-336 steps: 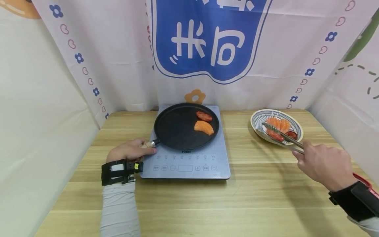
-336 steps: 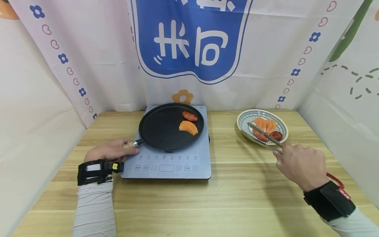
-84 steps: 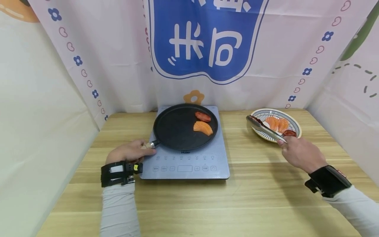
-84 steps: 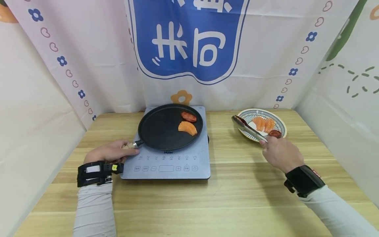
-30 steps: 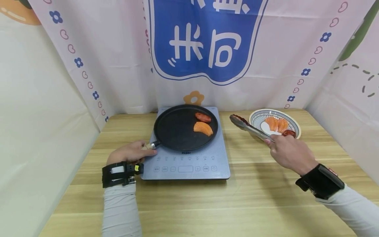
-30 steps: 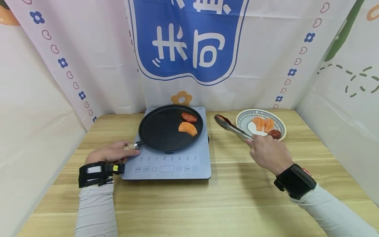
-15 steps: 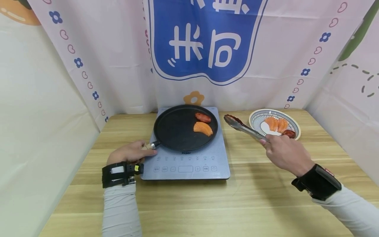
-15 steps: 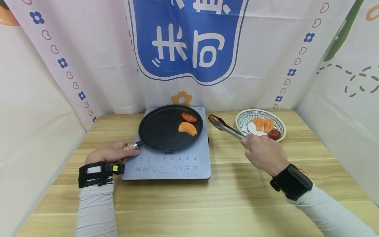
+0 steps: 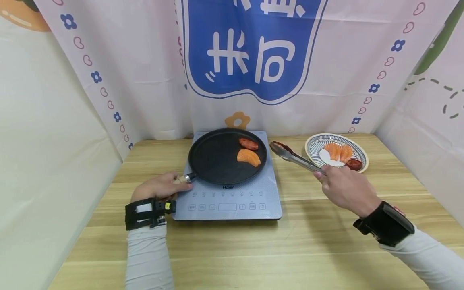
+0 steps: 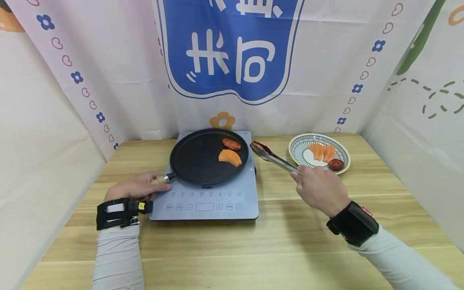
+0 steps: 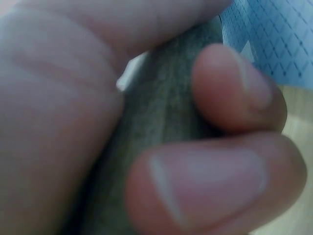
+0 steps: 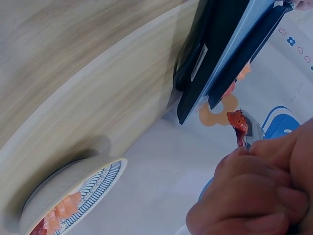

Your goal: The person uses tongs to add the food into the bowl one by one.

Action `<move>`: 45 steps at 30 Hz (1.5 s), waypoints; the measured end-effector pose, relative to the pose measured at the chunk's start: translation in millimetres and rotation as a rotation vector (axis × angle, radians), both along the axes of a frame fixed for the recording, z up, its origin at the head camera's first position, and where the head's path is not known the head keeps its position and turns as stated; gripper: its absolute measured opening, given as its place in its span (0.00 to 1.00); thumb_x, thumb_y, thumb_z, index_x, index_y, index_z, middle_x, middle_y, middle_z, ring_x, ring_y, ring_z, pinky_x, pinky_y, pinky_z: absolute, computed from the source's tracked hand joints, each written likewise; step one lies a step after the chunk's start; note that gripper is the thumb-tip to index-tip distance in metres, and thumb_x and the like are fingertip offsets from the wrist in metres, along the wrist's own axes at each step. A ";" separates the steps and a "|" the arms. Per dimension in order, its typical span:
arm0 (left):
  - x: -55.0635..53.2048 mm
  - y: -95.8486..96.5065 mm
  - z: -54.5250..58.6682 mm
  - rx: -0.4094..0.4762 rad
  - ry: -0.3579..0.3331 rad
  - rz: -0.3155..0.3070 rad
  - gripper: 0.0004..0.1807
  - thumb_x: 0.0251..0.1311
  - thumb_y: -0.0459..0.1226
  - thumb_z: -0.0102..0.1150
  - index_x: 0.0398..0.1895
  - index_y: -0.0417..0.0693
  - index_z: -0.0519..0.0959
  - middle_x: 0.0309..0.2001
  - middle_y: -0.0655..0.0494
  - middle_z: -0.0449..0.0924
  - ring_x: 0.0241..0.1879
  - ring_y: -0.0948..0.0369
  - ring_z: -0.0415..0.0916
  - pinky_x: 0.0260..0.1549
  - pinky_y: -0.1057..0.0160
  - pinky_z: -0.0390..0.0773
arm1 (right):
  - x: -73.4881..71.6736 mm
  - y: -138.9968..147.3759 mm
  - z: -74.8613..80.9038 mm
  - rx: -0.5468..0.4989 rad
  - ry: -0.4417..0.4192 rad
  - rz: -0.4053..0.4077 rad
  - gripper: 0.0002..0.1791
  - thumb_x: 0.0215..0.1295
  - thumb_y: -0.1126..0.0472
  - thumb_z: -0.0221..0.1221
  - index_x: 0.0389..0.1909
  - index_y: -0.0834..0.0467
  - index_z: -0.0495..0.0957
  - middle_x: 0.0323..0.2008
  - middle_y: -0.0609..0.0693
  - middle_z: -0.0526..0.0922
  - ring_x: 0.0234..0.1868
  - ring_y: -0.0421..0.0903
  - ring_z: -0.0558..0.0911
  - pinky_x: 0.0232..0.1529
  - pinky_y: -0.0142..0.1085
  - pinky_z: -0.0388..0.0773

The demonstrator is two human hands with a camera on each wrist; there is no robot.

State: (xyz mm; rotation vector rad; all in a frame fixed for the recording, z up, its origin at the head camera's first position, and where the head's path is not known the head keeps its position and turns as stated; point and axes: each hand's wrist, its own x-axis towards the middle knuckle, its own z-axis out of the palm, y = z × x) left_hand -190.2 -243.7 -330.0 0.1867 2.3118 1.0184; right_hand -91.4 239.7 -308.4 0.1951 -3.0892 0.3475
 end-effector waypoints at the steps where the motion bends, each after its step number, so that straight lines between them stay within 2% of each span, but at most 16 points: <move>1: 0.1 0.2 0.1 -0.002 0.001 0.001 0.21 0.74 0.49 0.61 0.53 0.42 0.72 0.22 0.61 0.71 0.21 0.65 0.68 0.24 0.67 0.72 | 0.1 -0.6 0.0 -0.004 -0.002 -0.001 0.18 0.84 0.50 0.48 0.38 0.57 0.78 0.19 0.45 0.63 0.17 0.43 0.64 0.20 0.35 0.57; 6: 0.3 1.3 0.0 -0.014 0.010 0.006 0.23 0.73 0.50 0.62 0.56 0.42 0.72 0.23 0.60 0.72 0.23 0.63 0.70 0.25 0.66 0.73 | 0.7 -4.1 -0.7 -0.010 0.007 0.001 0.18 0.84 0.50 0.48 0.40 0.58 0.79 0.19 0.45 0.63 0.18 0.43 0.63 0.20 0.35 0.57; 18: 0.7 0.5 0.1 -0.006 0.004 0.008 0.24 0.74 0.50 0.61 0.59 0.41 0.72 0.23 0.60 0.72 0.22 0.64 0.69 0.25 0.66 0.72 | -1.5 -15.4 -0.4 0.003 0.070 0.048 0.19 0.85 0.49 0.48 0.37 0.56 0.79 0.19 0.44 0.64 0.19 0.43 0.66 0.22 0.36 0.58; 26: 0.6 0.1 0.1 0.002 0.003 0.006 0.22 0.73 0.50 0.62 0.55 0.42 0.73 0.22 0.61 0.71 0.21 0.64 0.69 0.24 0.67 0.72 | -3.0 -24.2 -1.9 0.000 0.086 0.064 0.20 0.85 0.48 0.48 0.37 0.56 0.79 0.19 0.44 0.64 0.18 0.42 0.65 0.20 0.36 0.58; 38: -1.1 -0.6 0.7 0.003 -0.003 0.002 0.21 0.73 0.50 0.62 0.53 0.43 0.73 0.22 0.61 0.71 0.21 0.65 0.68 0.24 0.67 0.72 | -6.3 -40.1 -3.7 -0.029 0.077 0.090 0.18 0.84 0.51 0.50 0.43 0.58 0.83 0.19 0.45 0.66 0.18 0.42 0.65 0.20 0.35 0.60; 45: 0.1 0.3 0.3 -0.002 -0.005 0.008 0.23 0.73 0.50 0.62 0.56 0.43 0.73 0.22 0.61 0.72 0.21 0.64 0.69 0.24 0.67 0.72 | -8.3 -46.7 -5.2 -0.005 0.089 0.110 0.17 0.83 0.51 0.50 0.34 0.55 0.78 0.19 0.45 0.67 0.19 0.43 0.67 0.19 0.35 0.61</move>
